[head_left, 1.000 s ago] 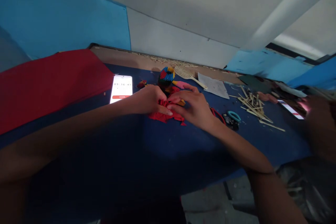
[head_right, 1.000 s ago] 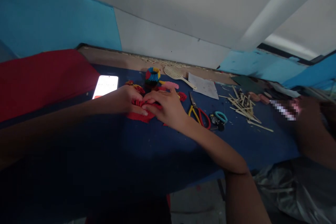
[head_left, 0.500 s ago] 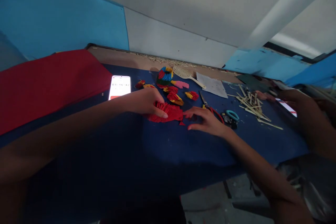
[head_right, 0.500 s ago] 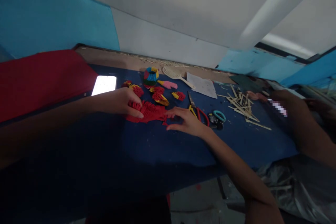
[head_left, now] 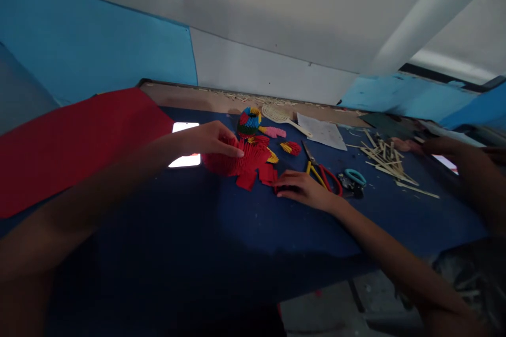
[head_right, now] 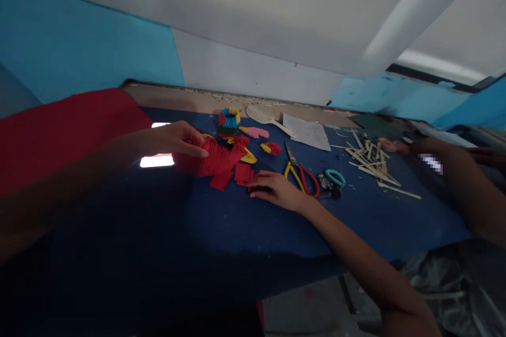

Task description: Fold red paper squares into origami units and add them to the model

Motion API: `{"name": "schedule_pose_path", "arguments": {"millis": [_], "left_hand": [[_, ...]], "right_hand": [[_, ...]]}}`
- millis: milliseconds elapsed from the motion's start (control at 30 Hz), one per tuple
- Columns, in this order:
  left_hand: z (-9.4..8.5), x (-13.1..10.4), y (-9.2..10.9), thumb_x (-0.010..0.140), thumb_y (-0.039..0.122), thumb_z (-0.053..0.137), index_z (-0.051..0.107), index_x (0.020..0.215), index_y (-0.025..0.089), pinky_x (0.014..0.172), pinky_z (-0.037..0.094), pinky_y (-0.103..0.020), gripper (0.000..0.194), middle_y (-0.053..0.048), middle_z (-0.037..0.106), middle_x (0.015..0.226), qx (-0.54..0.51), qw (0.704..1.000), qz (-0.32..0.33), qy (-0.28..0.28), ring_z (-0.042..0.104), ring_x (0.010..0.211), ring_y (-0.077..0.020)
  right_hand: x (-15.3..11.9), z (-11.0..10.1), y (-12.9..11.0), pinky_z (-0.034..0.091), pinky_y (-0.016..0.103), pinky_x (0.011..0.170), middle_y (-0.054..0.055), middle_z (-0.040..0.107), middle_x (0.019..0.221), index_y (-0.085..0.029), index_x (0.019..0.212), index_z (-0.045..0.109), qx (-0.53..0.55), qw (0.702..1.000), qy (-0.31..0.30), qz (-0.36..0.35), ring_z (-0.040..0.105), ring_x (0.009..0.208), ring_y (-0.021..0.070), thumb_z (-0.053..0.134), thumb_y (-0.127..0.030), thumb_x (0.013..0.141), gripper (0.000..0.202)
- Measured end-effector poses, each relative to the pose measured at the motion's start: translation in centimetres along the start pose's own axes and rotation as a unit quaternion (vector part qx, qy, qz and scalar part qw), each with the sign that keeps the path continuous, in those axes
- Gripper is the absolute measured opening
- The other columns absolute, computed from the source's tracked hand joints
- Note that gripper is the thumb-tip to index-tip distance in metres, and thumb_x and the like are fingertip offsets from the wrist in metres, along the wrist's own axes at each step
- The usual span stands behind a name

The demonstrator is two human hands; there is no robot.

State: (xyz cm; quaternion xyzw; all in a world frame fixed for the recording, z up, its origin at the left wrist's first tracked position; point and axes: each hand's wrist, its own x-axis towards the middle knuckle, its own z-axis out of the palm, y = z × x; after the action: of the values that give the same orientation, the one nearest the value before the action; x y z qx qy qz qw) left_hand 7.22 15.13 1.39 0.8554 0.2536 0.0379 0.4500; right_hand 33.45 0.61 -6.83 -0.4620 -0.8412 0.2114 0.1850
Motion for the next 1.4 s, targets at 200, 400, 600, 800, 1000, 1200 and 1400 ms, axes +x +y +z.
{"name": "schedule_pose_path", "arguments": {"millis": [200,400,600,800,1000,1200,1400], "left_hand": [[0.8,0.1,0.0,0.067,0.045,0.062,0.042,0.050,0.015,0.044,0.017,-0.023,0.040,0.005,0.031,0.049,-0.012,0.999,0.000,0.030,0.027,0.045,-0.0053],[2.1,0.0,0.9,0.071,0.045,0.058,0.044,0.052,0.014,0.046,0.020,-0.022,0.039,0.005,0.033,0.050,0.044,0.994,0.019,0.096,0.030,0.047,-0.0058],[2.3,0.1,0.7,0.071,0.039,0.058,0.048,0.054,0.014,0.046,0.021,-0.022,0.033,0.006,0.034,0.050,0.027,0.995,0.065,0.074,0.031,0.048,-0.0056],[2.3,0.3,0.4,0.070,0.040,0.060,0.053,0.058,0.014,0.045,0.020,-0.023,0.030,0.005,0.038,0.051,0.004,0.997,0.068,0.046,0.031,0.046,-0.0056],[2.6,0.6,0.1,0.070,0.040,0.060,0.049,0.055,0.014,0.047,0.024,-0.022,0.032,0.003,0.044,0.053,0.015,0.995,0.098,0.033,0.038,0.050,-0.0067],[3.0,0.6,0.1,0.069,0.042,0.060,0.052,0.055,0.013,0.048,0.025,-0.023,0.032,0.003,0.045,0.054,0.042,0.995,0.089,0.033,0.040,0.050,-0.0074],[3.2,0.6,0.1,0.071,0.040,0.060,0.054,0.056,0.013,0.048,0.022,-0.023,0.031,0.004,0.043,0.050,0.050,0.991,0.113,0.043,0.035,0.047,-0.0059]], "right_hand": [[-0.2,0.2,-0.6,0.049,0.026,0.066,0.005,0.065,0.079,-0.017,0.086,0.060,0.077,0.993,0.080,0.046,0.062,0.073,0.0136,0.057,-0.031,0.083,0.014],[1.2,-0.9,-1.7,0.050,0.023,0.048,0.003,0.069,0.071,-0.018,0.085,0.068,0.220,0.940,0.219,0.144,0.066,0.058,0.0138,0.067,-0.032,0.074,0.018],[3.7,-2.4,-2.5,0.056,0.026,0.063,0.001,0.072,0.081,-0.023,0.088,0.072,0.313,0.902,0.238,0.178,0.067,0.069,0.0130,0.077,-0.025,0.062,0.027],[4.5,-2.8,-3.0,0.054,0.023,0.063,-0.001,0.069,0.077,-0.025,0.093,0.069,0.325,0.899,0.248,0.158,0.065,0.070,0.0102,0.067,-0.026,0.075,0.018],[5.5,-3.3,-3.8,0.050,0.020,0.052,-0.001,0.068,0.071,-0.022,0.082,0.068,0.354,0.893,0.234,0.148,0.064,0.065,0.0104,0.073,-0.023,0.068,0.015],[6.8,-4.0,-4.1,0.046,0.018,0.046,-0.004,0.067,0.068,-0.023,0.092,0.065,0.326,0.926,0.159,0.102,0.062,0.053,0.0080,0.072,-0.025,0.069,0.024],[8.2,-4.4,-3.3,0.048,0.019,0.053,-0.001,0.066,0.071,-0.021,0.081,0.070,0.290,0.947,0.097,0.101,0.059,0.060,0.0080,0.069,-0.033,0.072,0.015]]}}
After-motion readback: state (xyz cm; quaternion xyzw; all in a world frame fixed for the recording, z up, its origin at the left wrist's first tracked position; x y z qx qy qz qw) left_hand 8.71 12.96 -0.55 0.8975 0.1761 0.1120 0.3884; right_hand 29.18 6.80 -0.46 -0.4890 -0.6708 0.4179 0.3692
